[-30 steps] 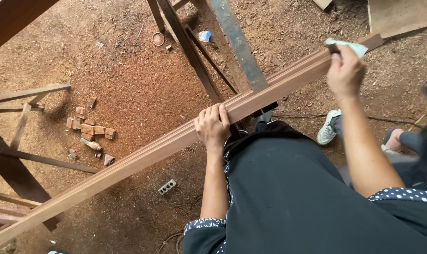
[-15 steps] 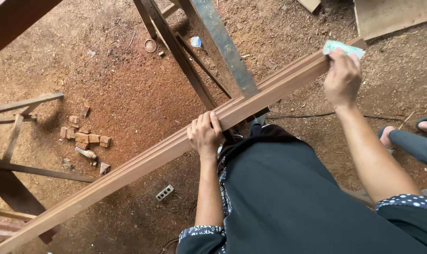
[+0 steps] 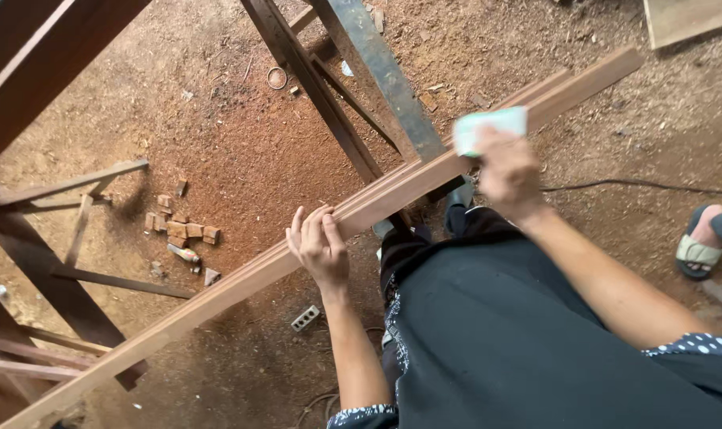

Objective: The person sands a wooden frame member using a piece of sandpaper, moving their hand back and forth along the length of the wood.

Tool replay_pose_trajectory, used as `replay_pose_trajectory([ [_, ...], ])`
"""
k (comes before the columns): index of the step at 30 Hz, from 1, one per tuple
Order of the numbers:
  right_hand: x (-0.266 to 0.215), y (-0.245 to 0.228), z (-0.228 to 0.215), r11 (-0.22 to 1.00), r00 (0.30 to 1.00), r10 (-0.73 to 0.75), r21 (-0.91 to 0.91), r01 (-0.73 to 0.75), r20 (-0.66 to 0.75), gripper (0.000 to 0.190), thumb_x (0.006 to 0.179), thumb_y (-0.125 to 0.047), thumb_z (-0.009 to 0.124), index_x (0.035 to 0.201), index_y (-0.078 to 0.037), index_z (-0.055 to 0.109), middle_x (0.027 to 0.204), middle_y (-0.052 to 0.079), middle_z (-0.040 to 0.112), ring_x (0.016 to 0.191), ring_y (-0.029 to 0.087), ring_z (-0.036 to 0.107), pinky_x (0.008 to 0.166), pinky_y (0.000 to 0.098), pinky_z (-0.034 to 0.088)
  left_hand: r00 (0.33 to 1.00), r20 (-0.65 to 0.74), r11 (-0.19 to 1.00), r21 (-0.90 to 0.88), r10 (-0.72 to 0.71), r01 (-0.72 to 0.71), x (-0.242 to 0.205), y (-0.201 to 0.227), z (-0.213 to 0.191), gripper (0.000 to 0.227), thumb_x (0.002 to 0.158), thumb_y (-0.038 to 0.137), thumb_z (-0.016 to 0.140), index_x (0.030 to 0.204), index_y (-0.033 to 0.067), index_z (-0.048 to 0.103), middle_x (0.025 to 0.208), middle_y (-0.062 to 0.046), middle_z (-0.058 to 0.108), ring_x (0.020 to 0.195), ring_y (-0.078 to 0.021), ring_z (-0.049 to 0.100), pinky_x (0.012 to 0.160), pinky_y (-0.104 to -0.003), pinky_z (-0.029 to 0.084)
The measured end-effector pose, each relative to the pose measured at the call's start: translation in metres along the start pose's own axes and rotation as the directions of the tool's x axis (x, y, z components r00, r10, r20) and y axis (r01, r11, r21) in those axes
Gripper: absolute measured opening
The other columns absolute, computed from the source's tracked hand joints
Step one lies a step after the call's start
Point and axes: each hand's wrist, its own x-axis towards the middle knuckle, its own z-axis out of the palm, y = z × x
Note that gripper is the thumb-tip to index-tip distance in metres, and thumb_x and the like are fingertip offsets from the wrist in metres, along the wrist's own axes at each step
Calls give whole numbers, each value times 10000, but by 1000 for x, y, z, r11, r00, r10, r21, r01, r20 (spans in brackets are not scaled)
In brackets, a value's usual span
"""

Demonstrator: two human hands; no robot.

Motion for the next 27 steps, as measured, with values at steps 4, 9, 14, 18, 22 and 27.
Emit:
replay_pose_trajectory([
  [4,-9,-91,34,884,897,-424,156,440,-127,436,759,64,486,1115,-10,727,1152,179,749,1011,272,749,889,455,595,996,94,982,189,0,-18,12,-30,10,373,1031,358,483,1074,133,777,1157,-45,769,1298,-306,559,1148,-577,249],
  [9,-13,-59,30,999,987,-37,43,30,159,254,989,91,526,1128,-19,707,1315,167,718,1035,252,690,938,387,597,984,174,942,336,-42,-19,4,-52,28,508,1031,488,351,1038,218,781,1086,-1,787,1198,-248,658,1114,-440,412],
  [14,-20,-131,49,995,988,-91,39,97,-123,395,822,103,482,1116,9,729,1183,159,734,1105,320,719,998,436,580,947,293,986,56,135,-158,1,-32,11,469,1075,393,335,1130,170,744,1198,-49,746,1323,-313,564,1157,-525,333],
  [18,-18,-162,50,969,971,-231,75,235,-58,358,809,88,492,1073,5,720,1168,174,741,1052,332,728,963,426,585,886,334,946,-153,320,-285,7,-40,-26,385,1083,334,429,1261,104,681,1309,-102,679,1409,-329,500,1217,-565,307],
  [22,-14,-146,42,995,993,97,4,-97,-73,313,934,105,520,1137,-31,716,1183,136,743,1035,307,704,984,409,556,875,353,944,-146,330,-297,20,-58,-50,320,1033,293,533,1232,79,664,1271,-136,682,1372,-349,506,1174,-549,336],
  [27,-22,-195,79,985,986,-143,83,150,-84,392,806,97,497,1114,-59,682,1157,127,737,1050,296,705,993,426,540,875,417,967,-165,247,-194,29,-54,-47,322,1033,287,537,1224,66,671,1162,-134,706,1146,-302,644,1010,-433,489],
])
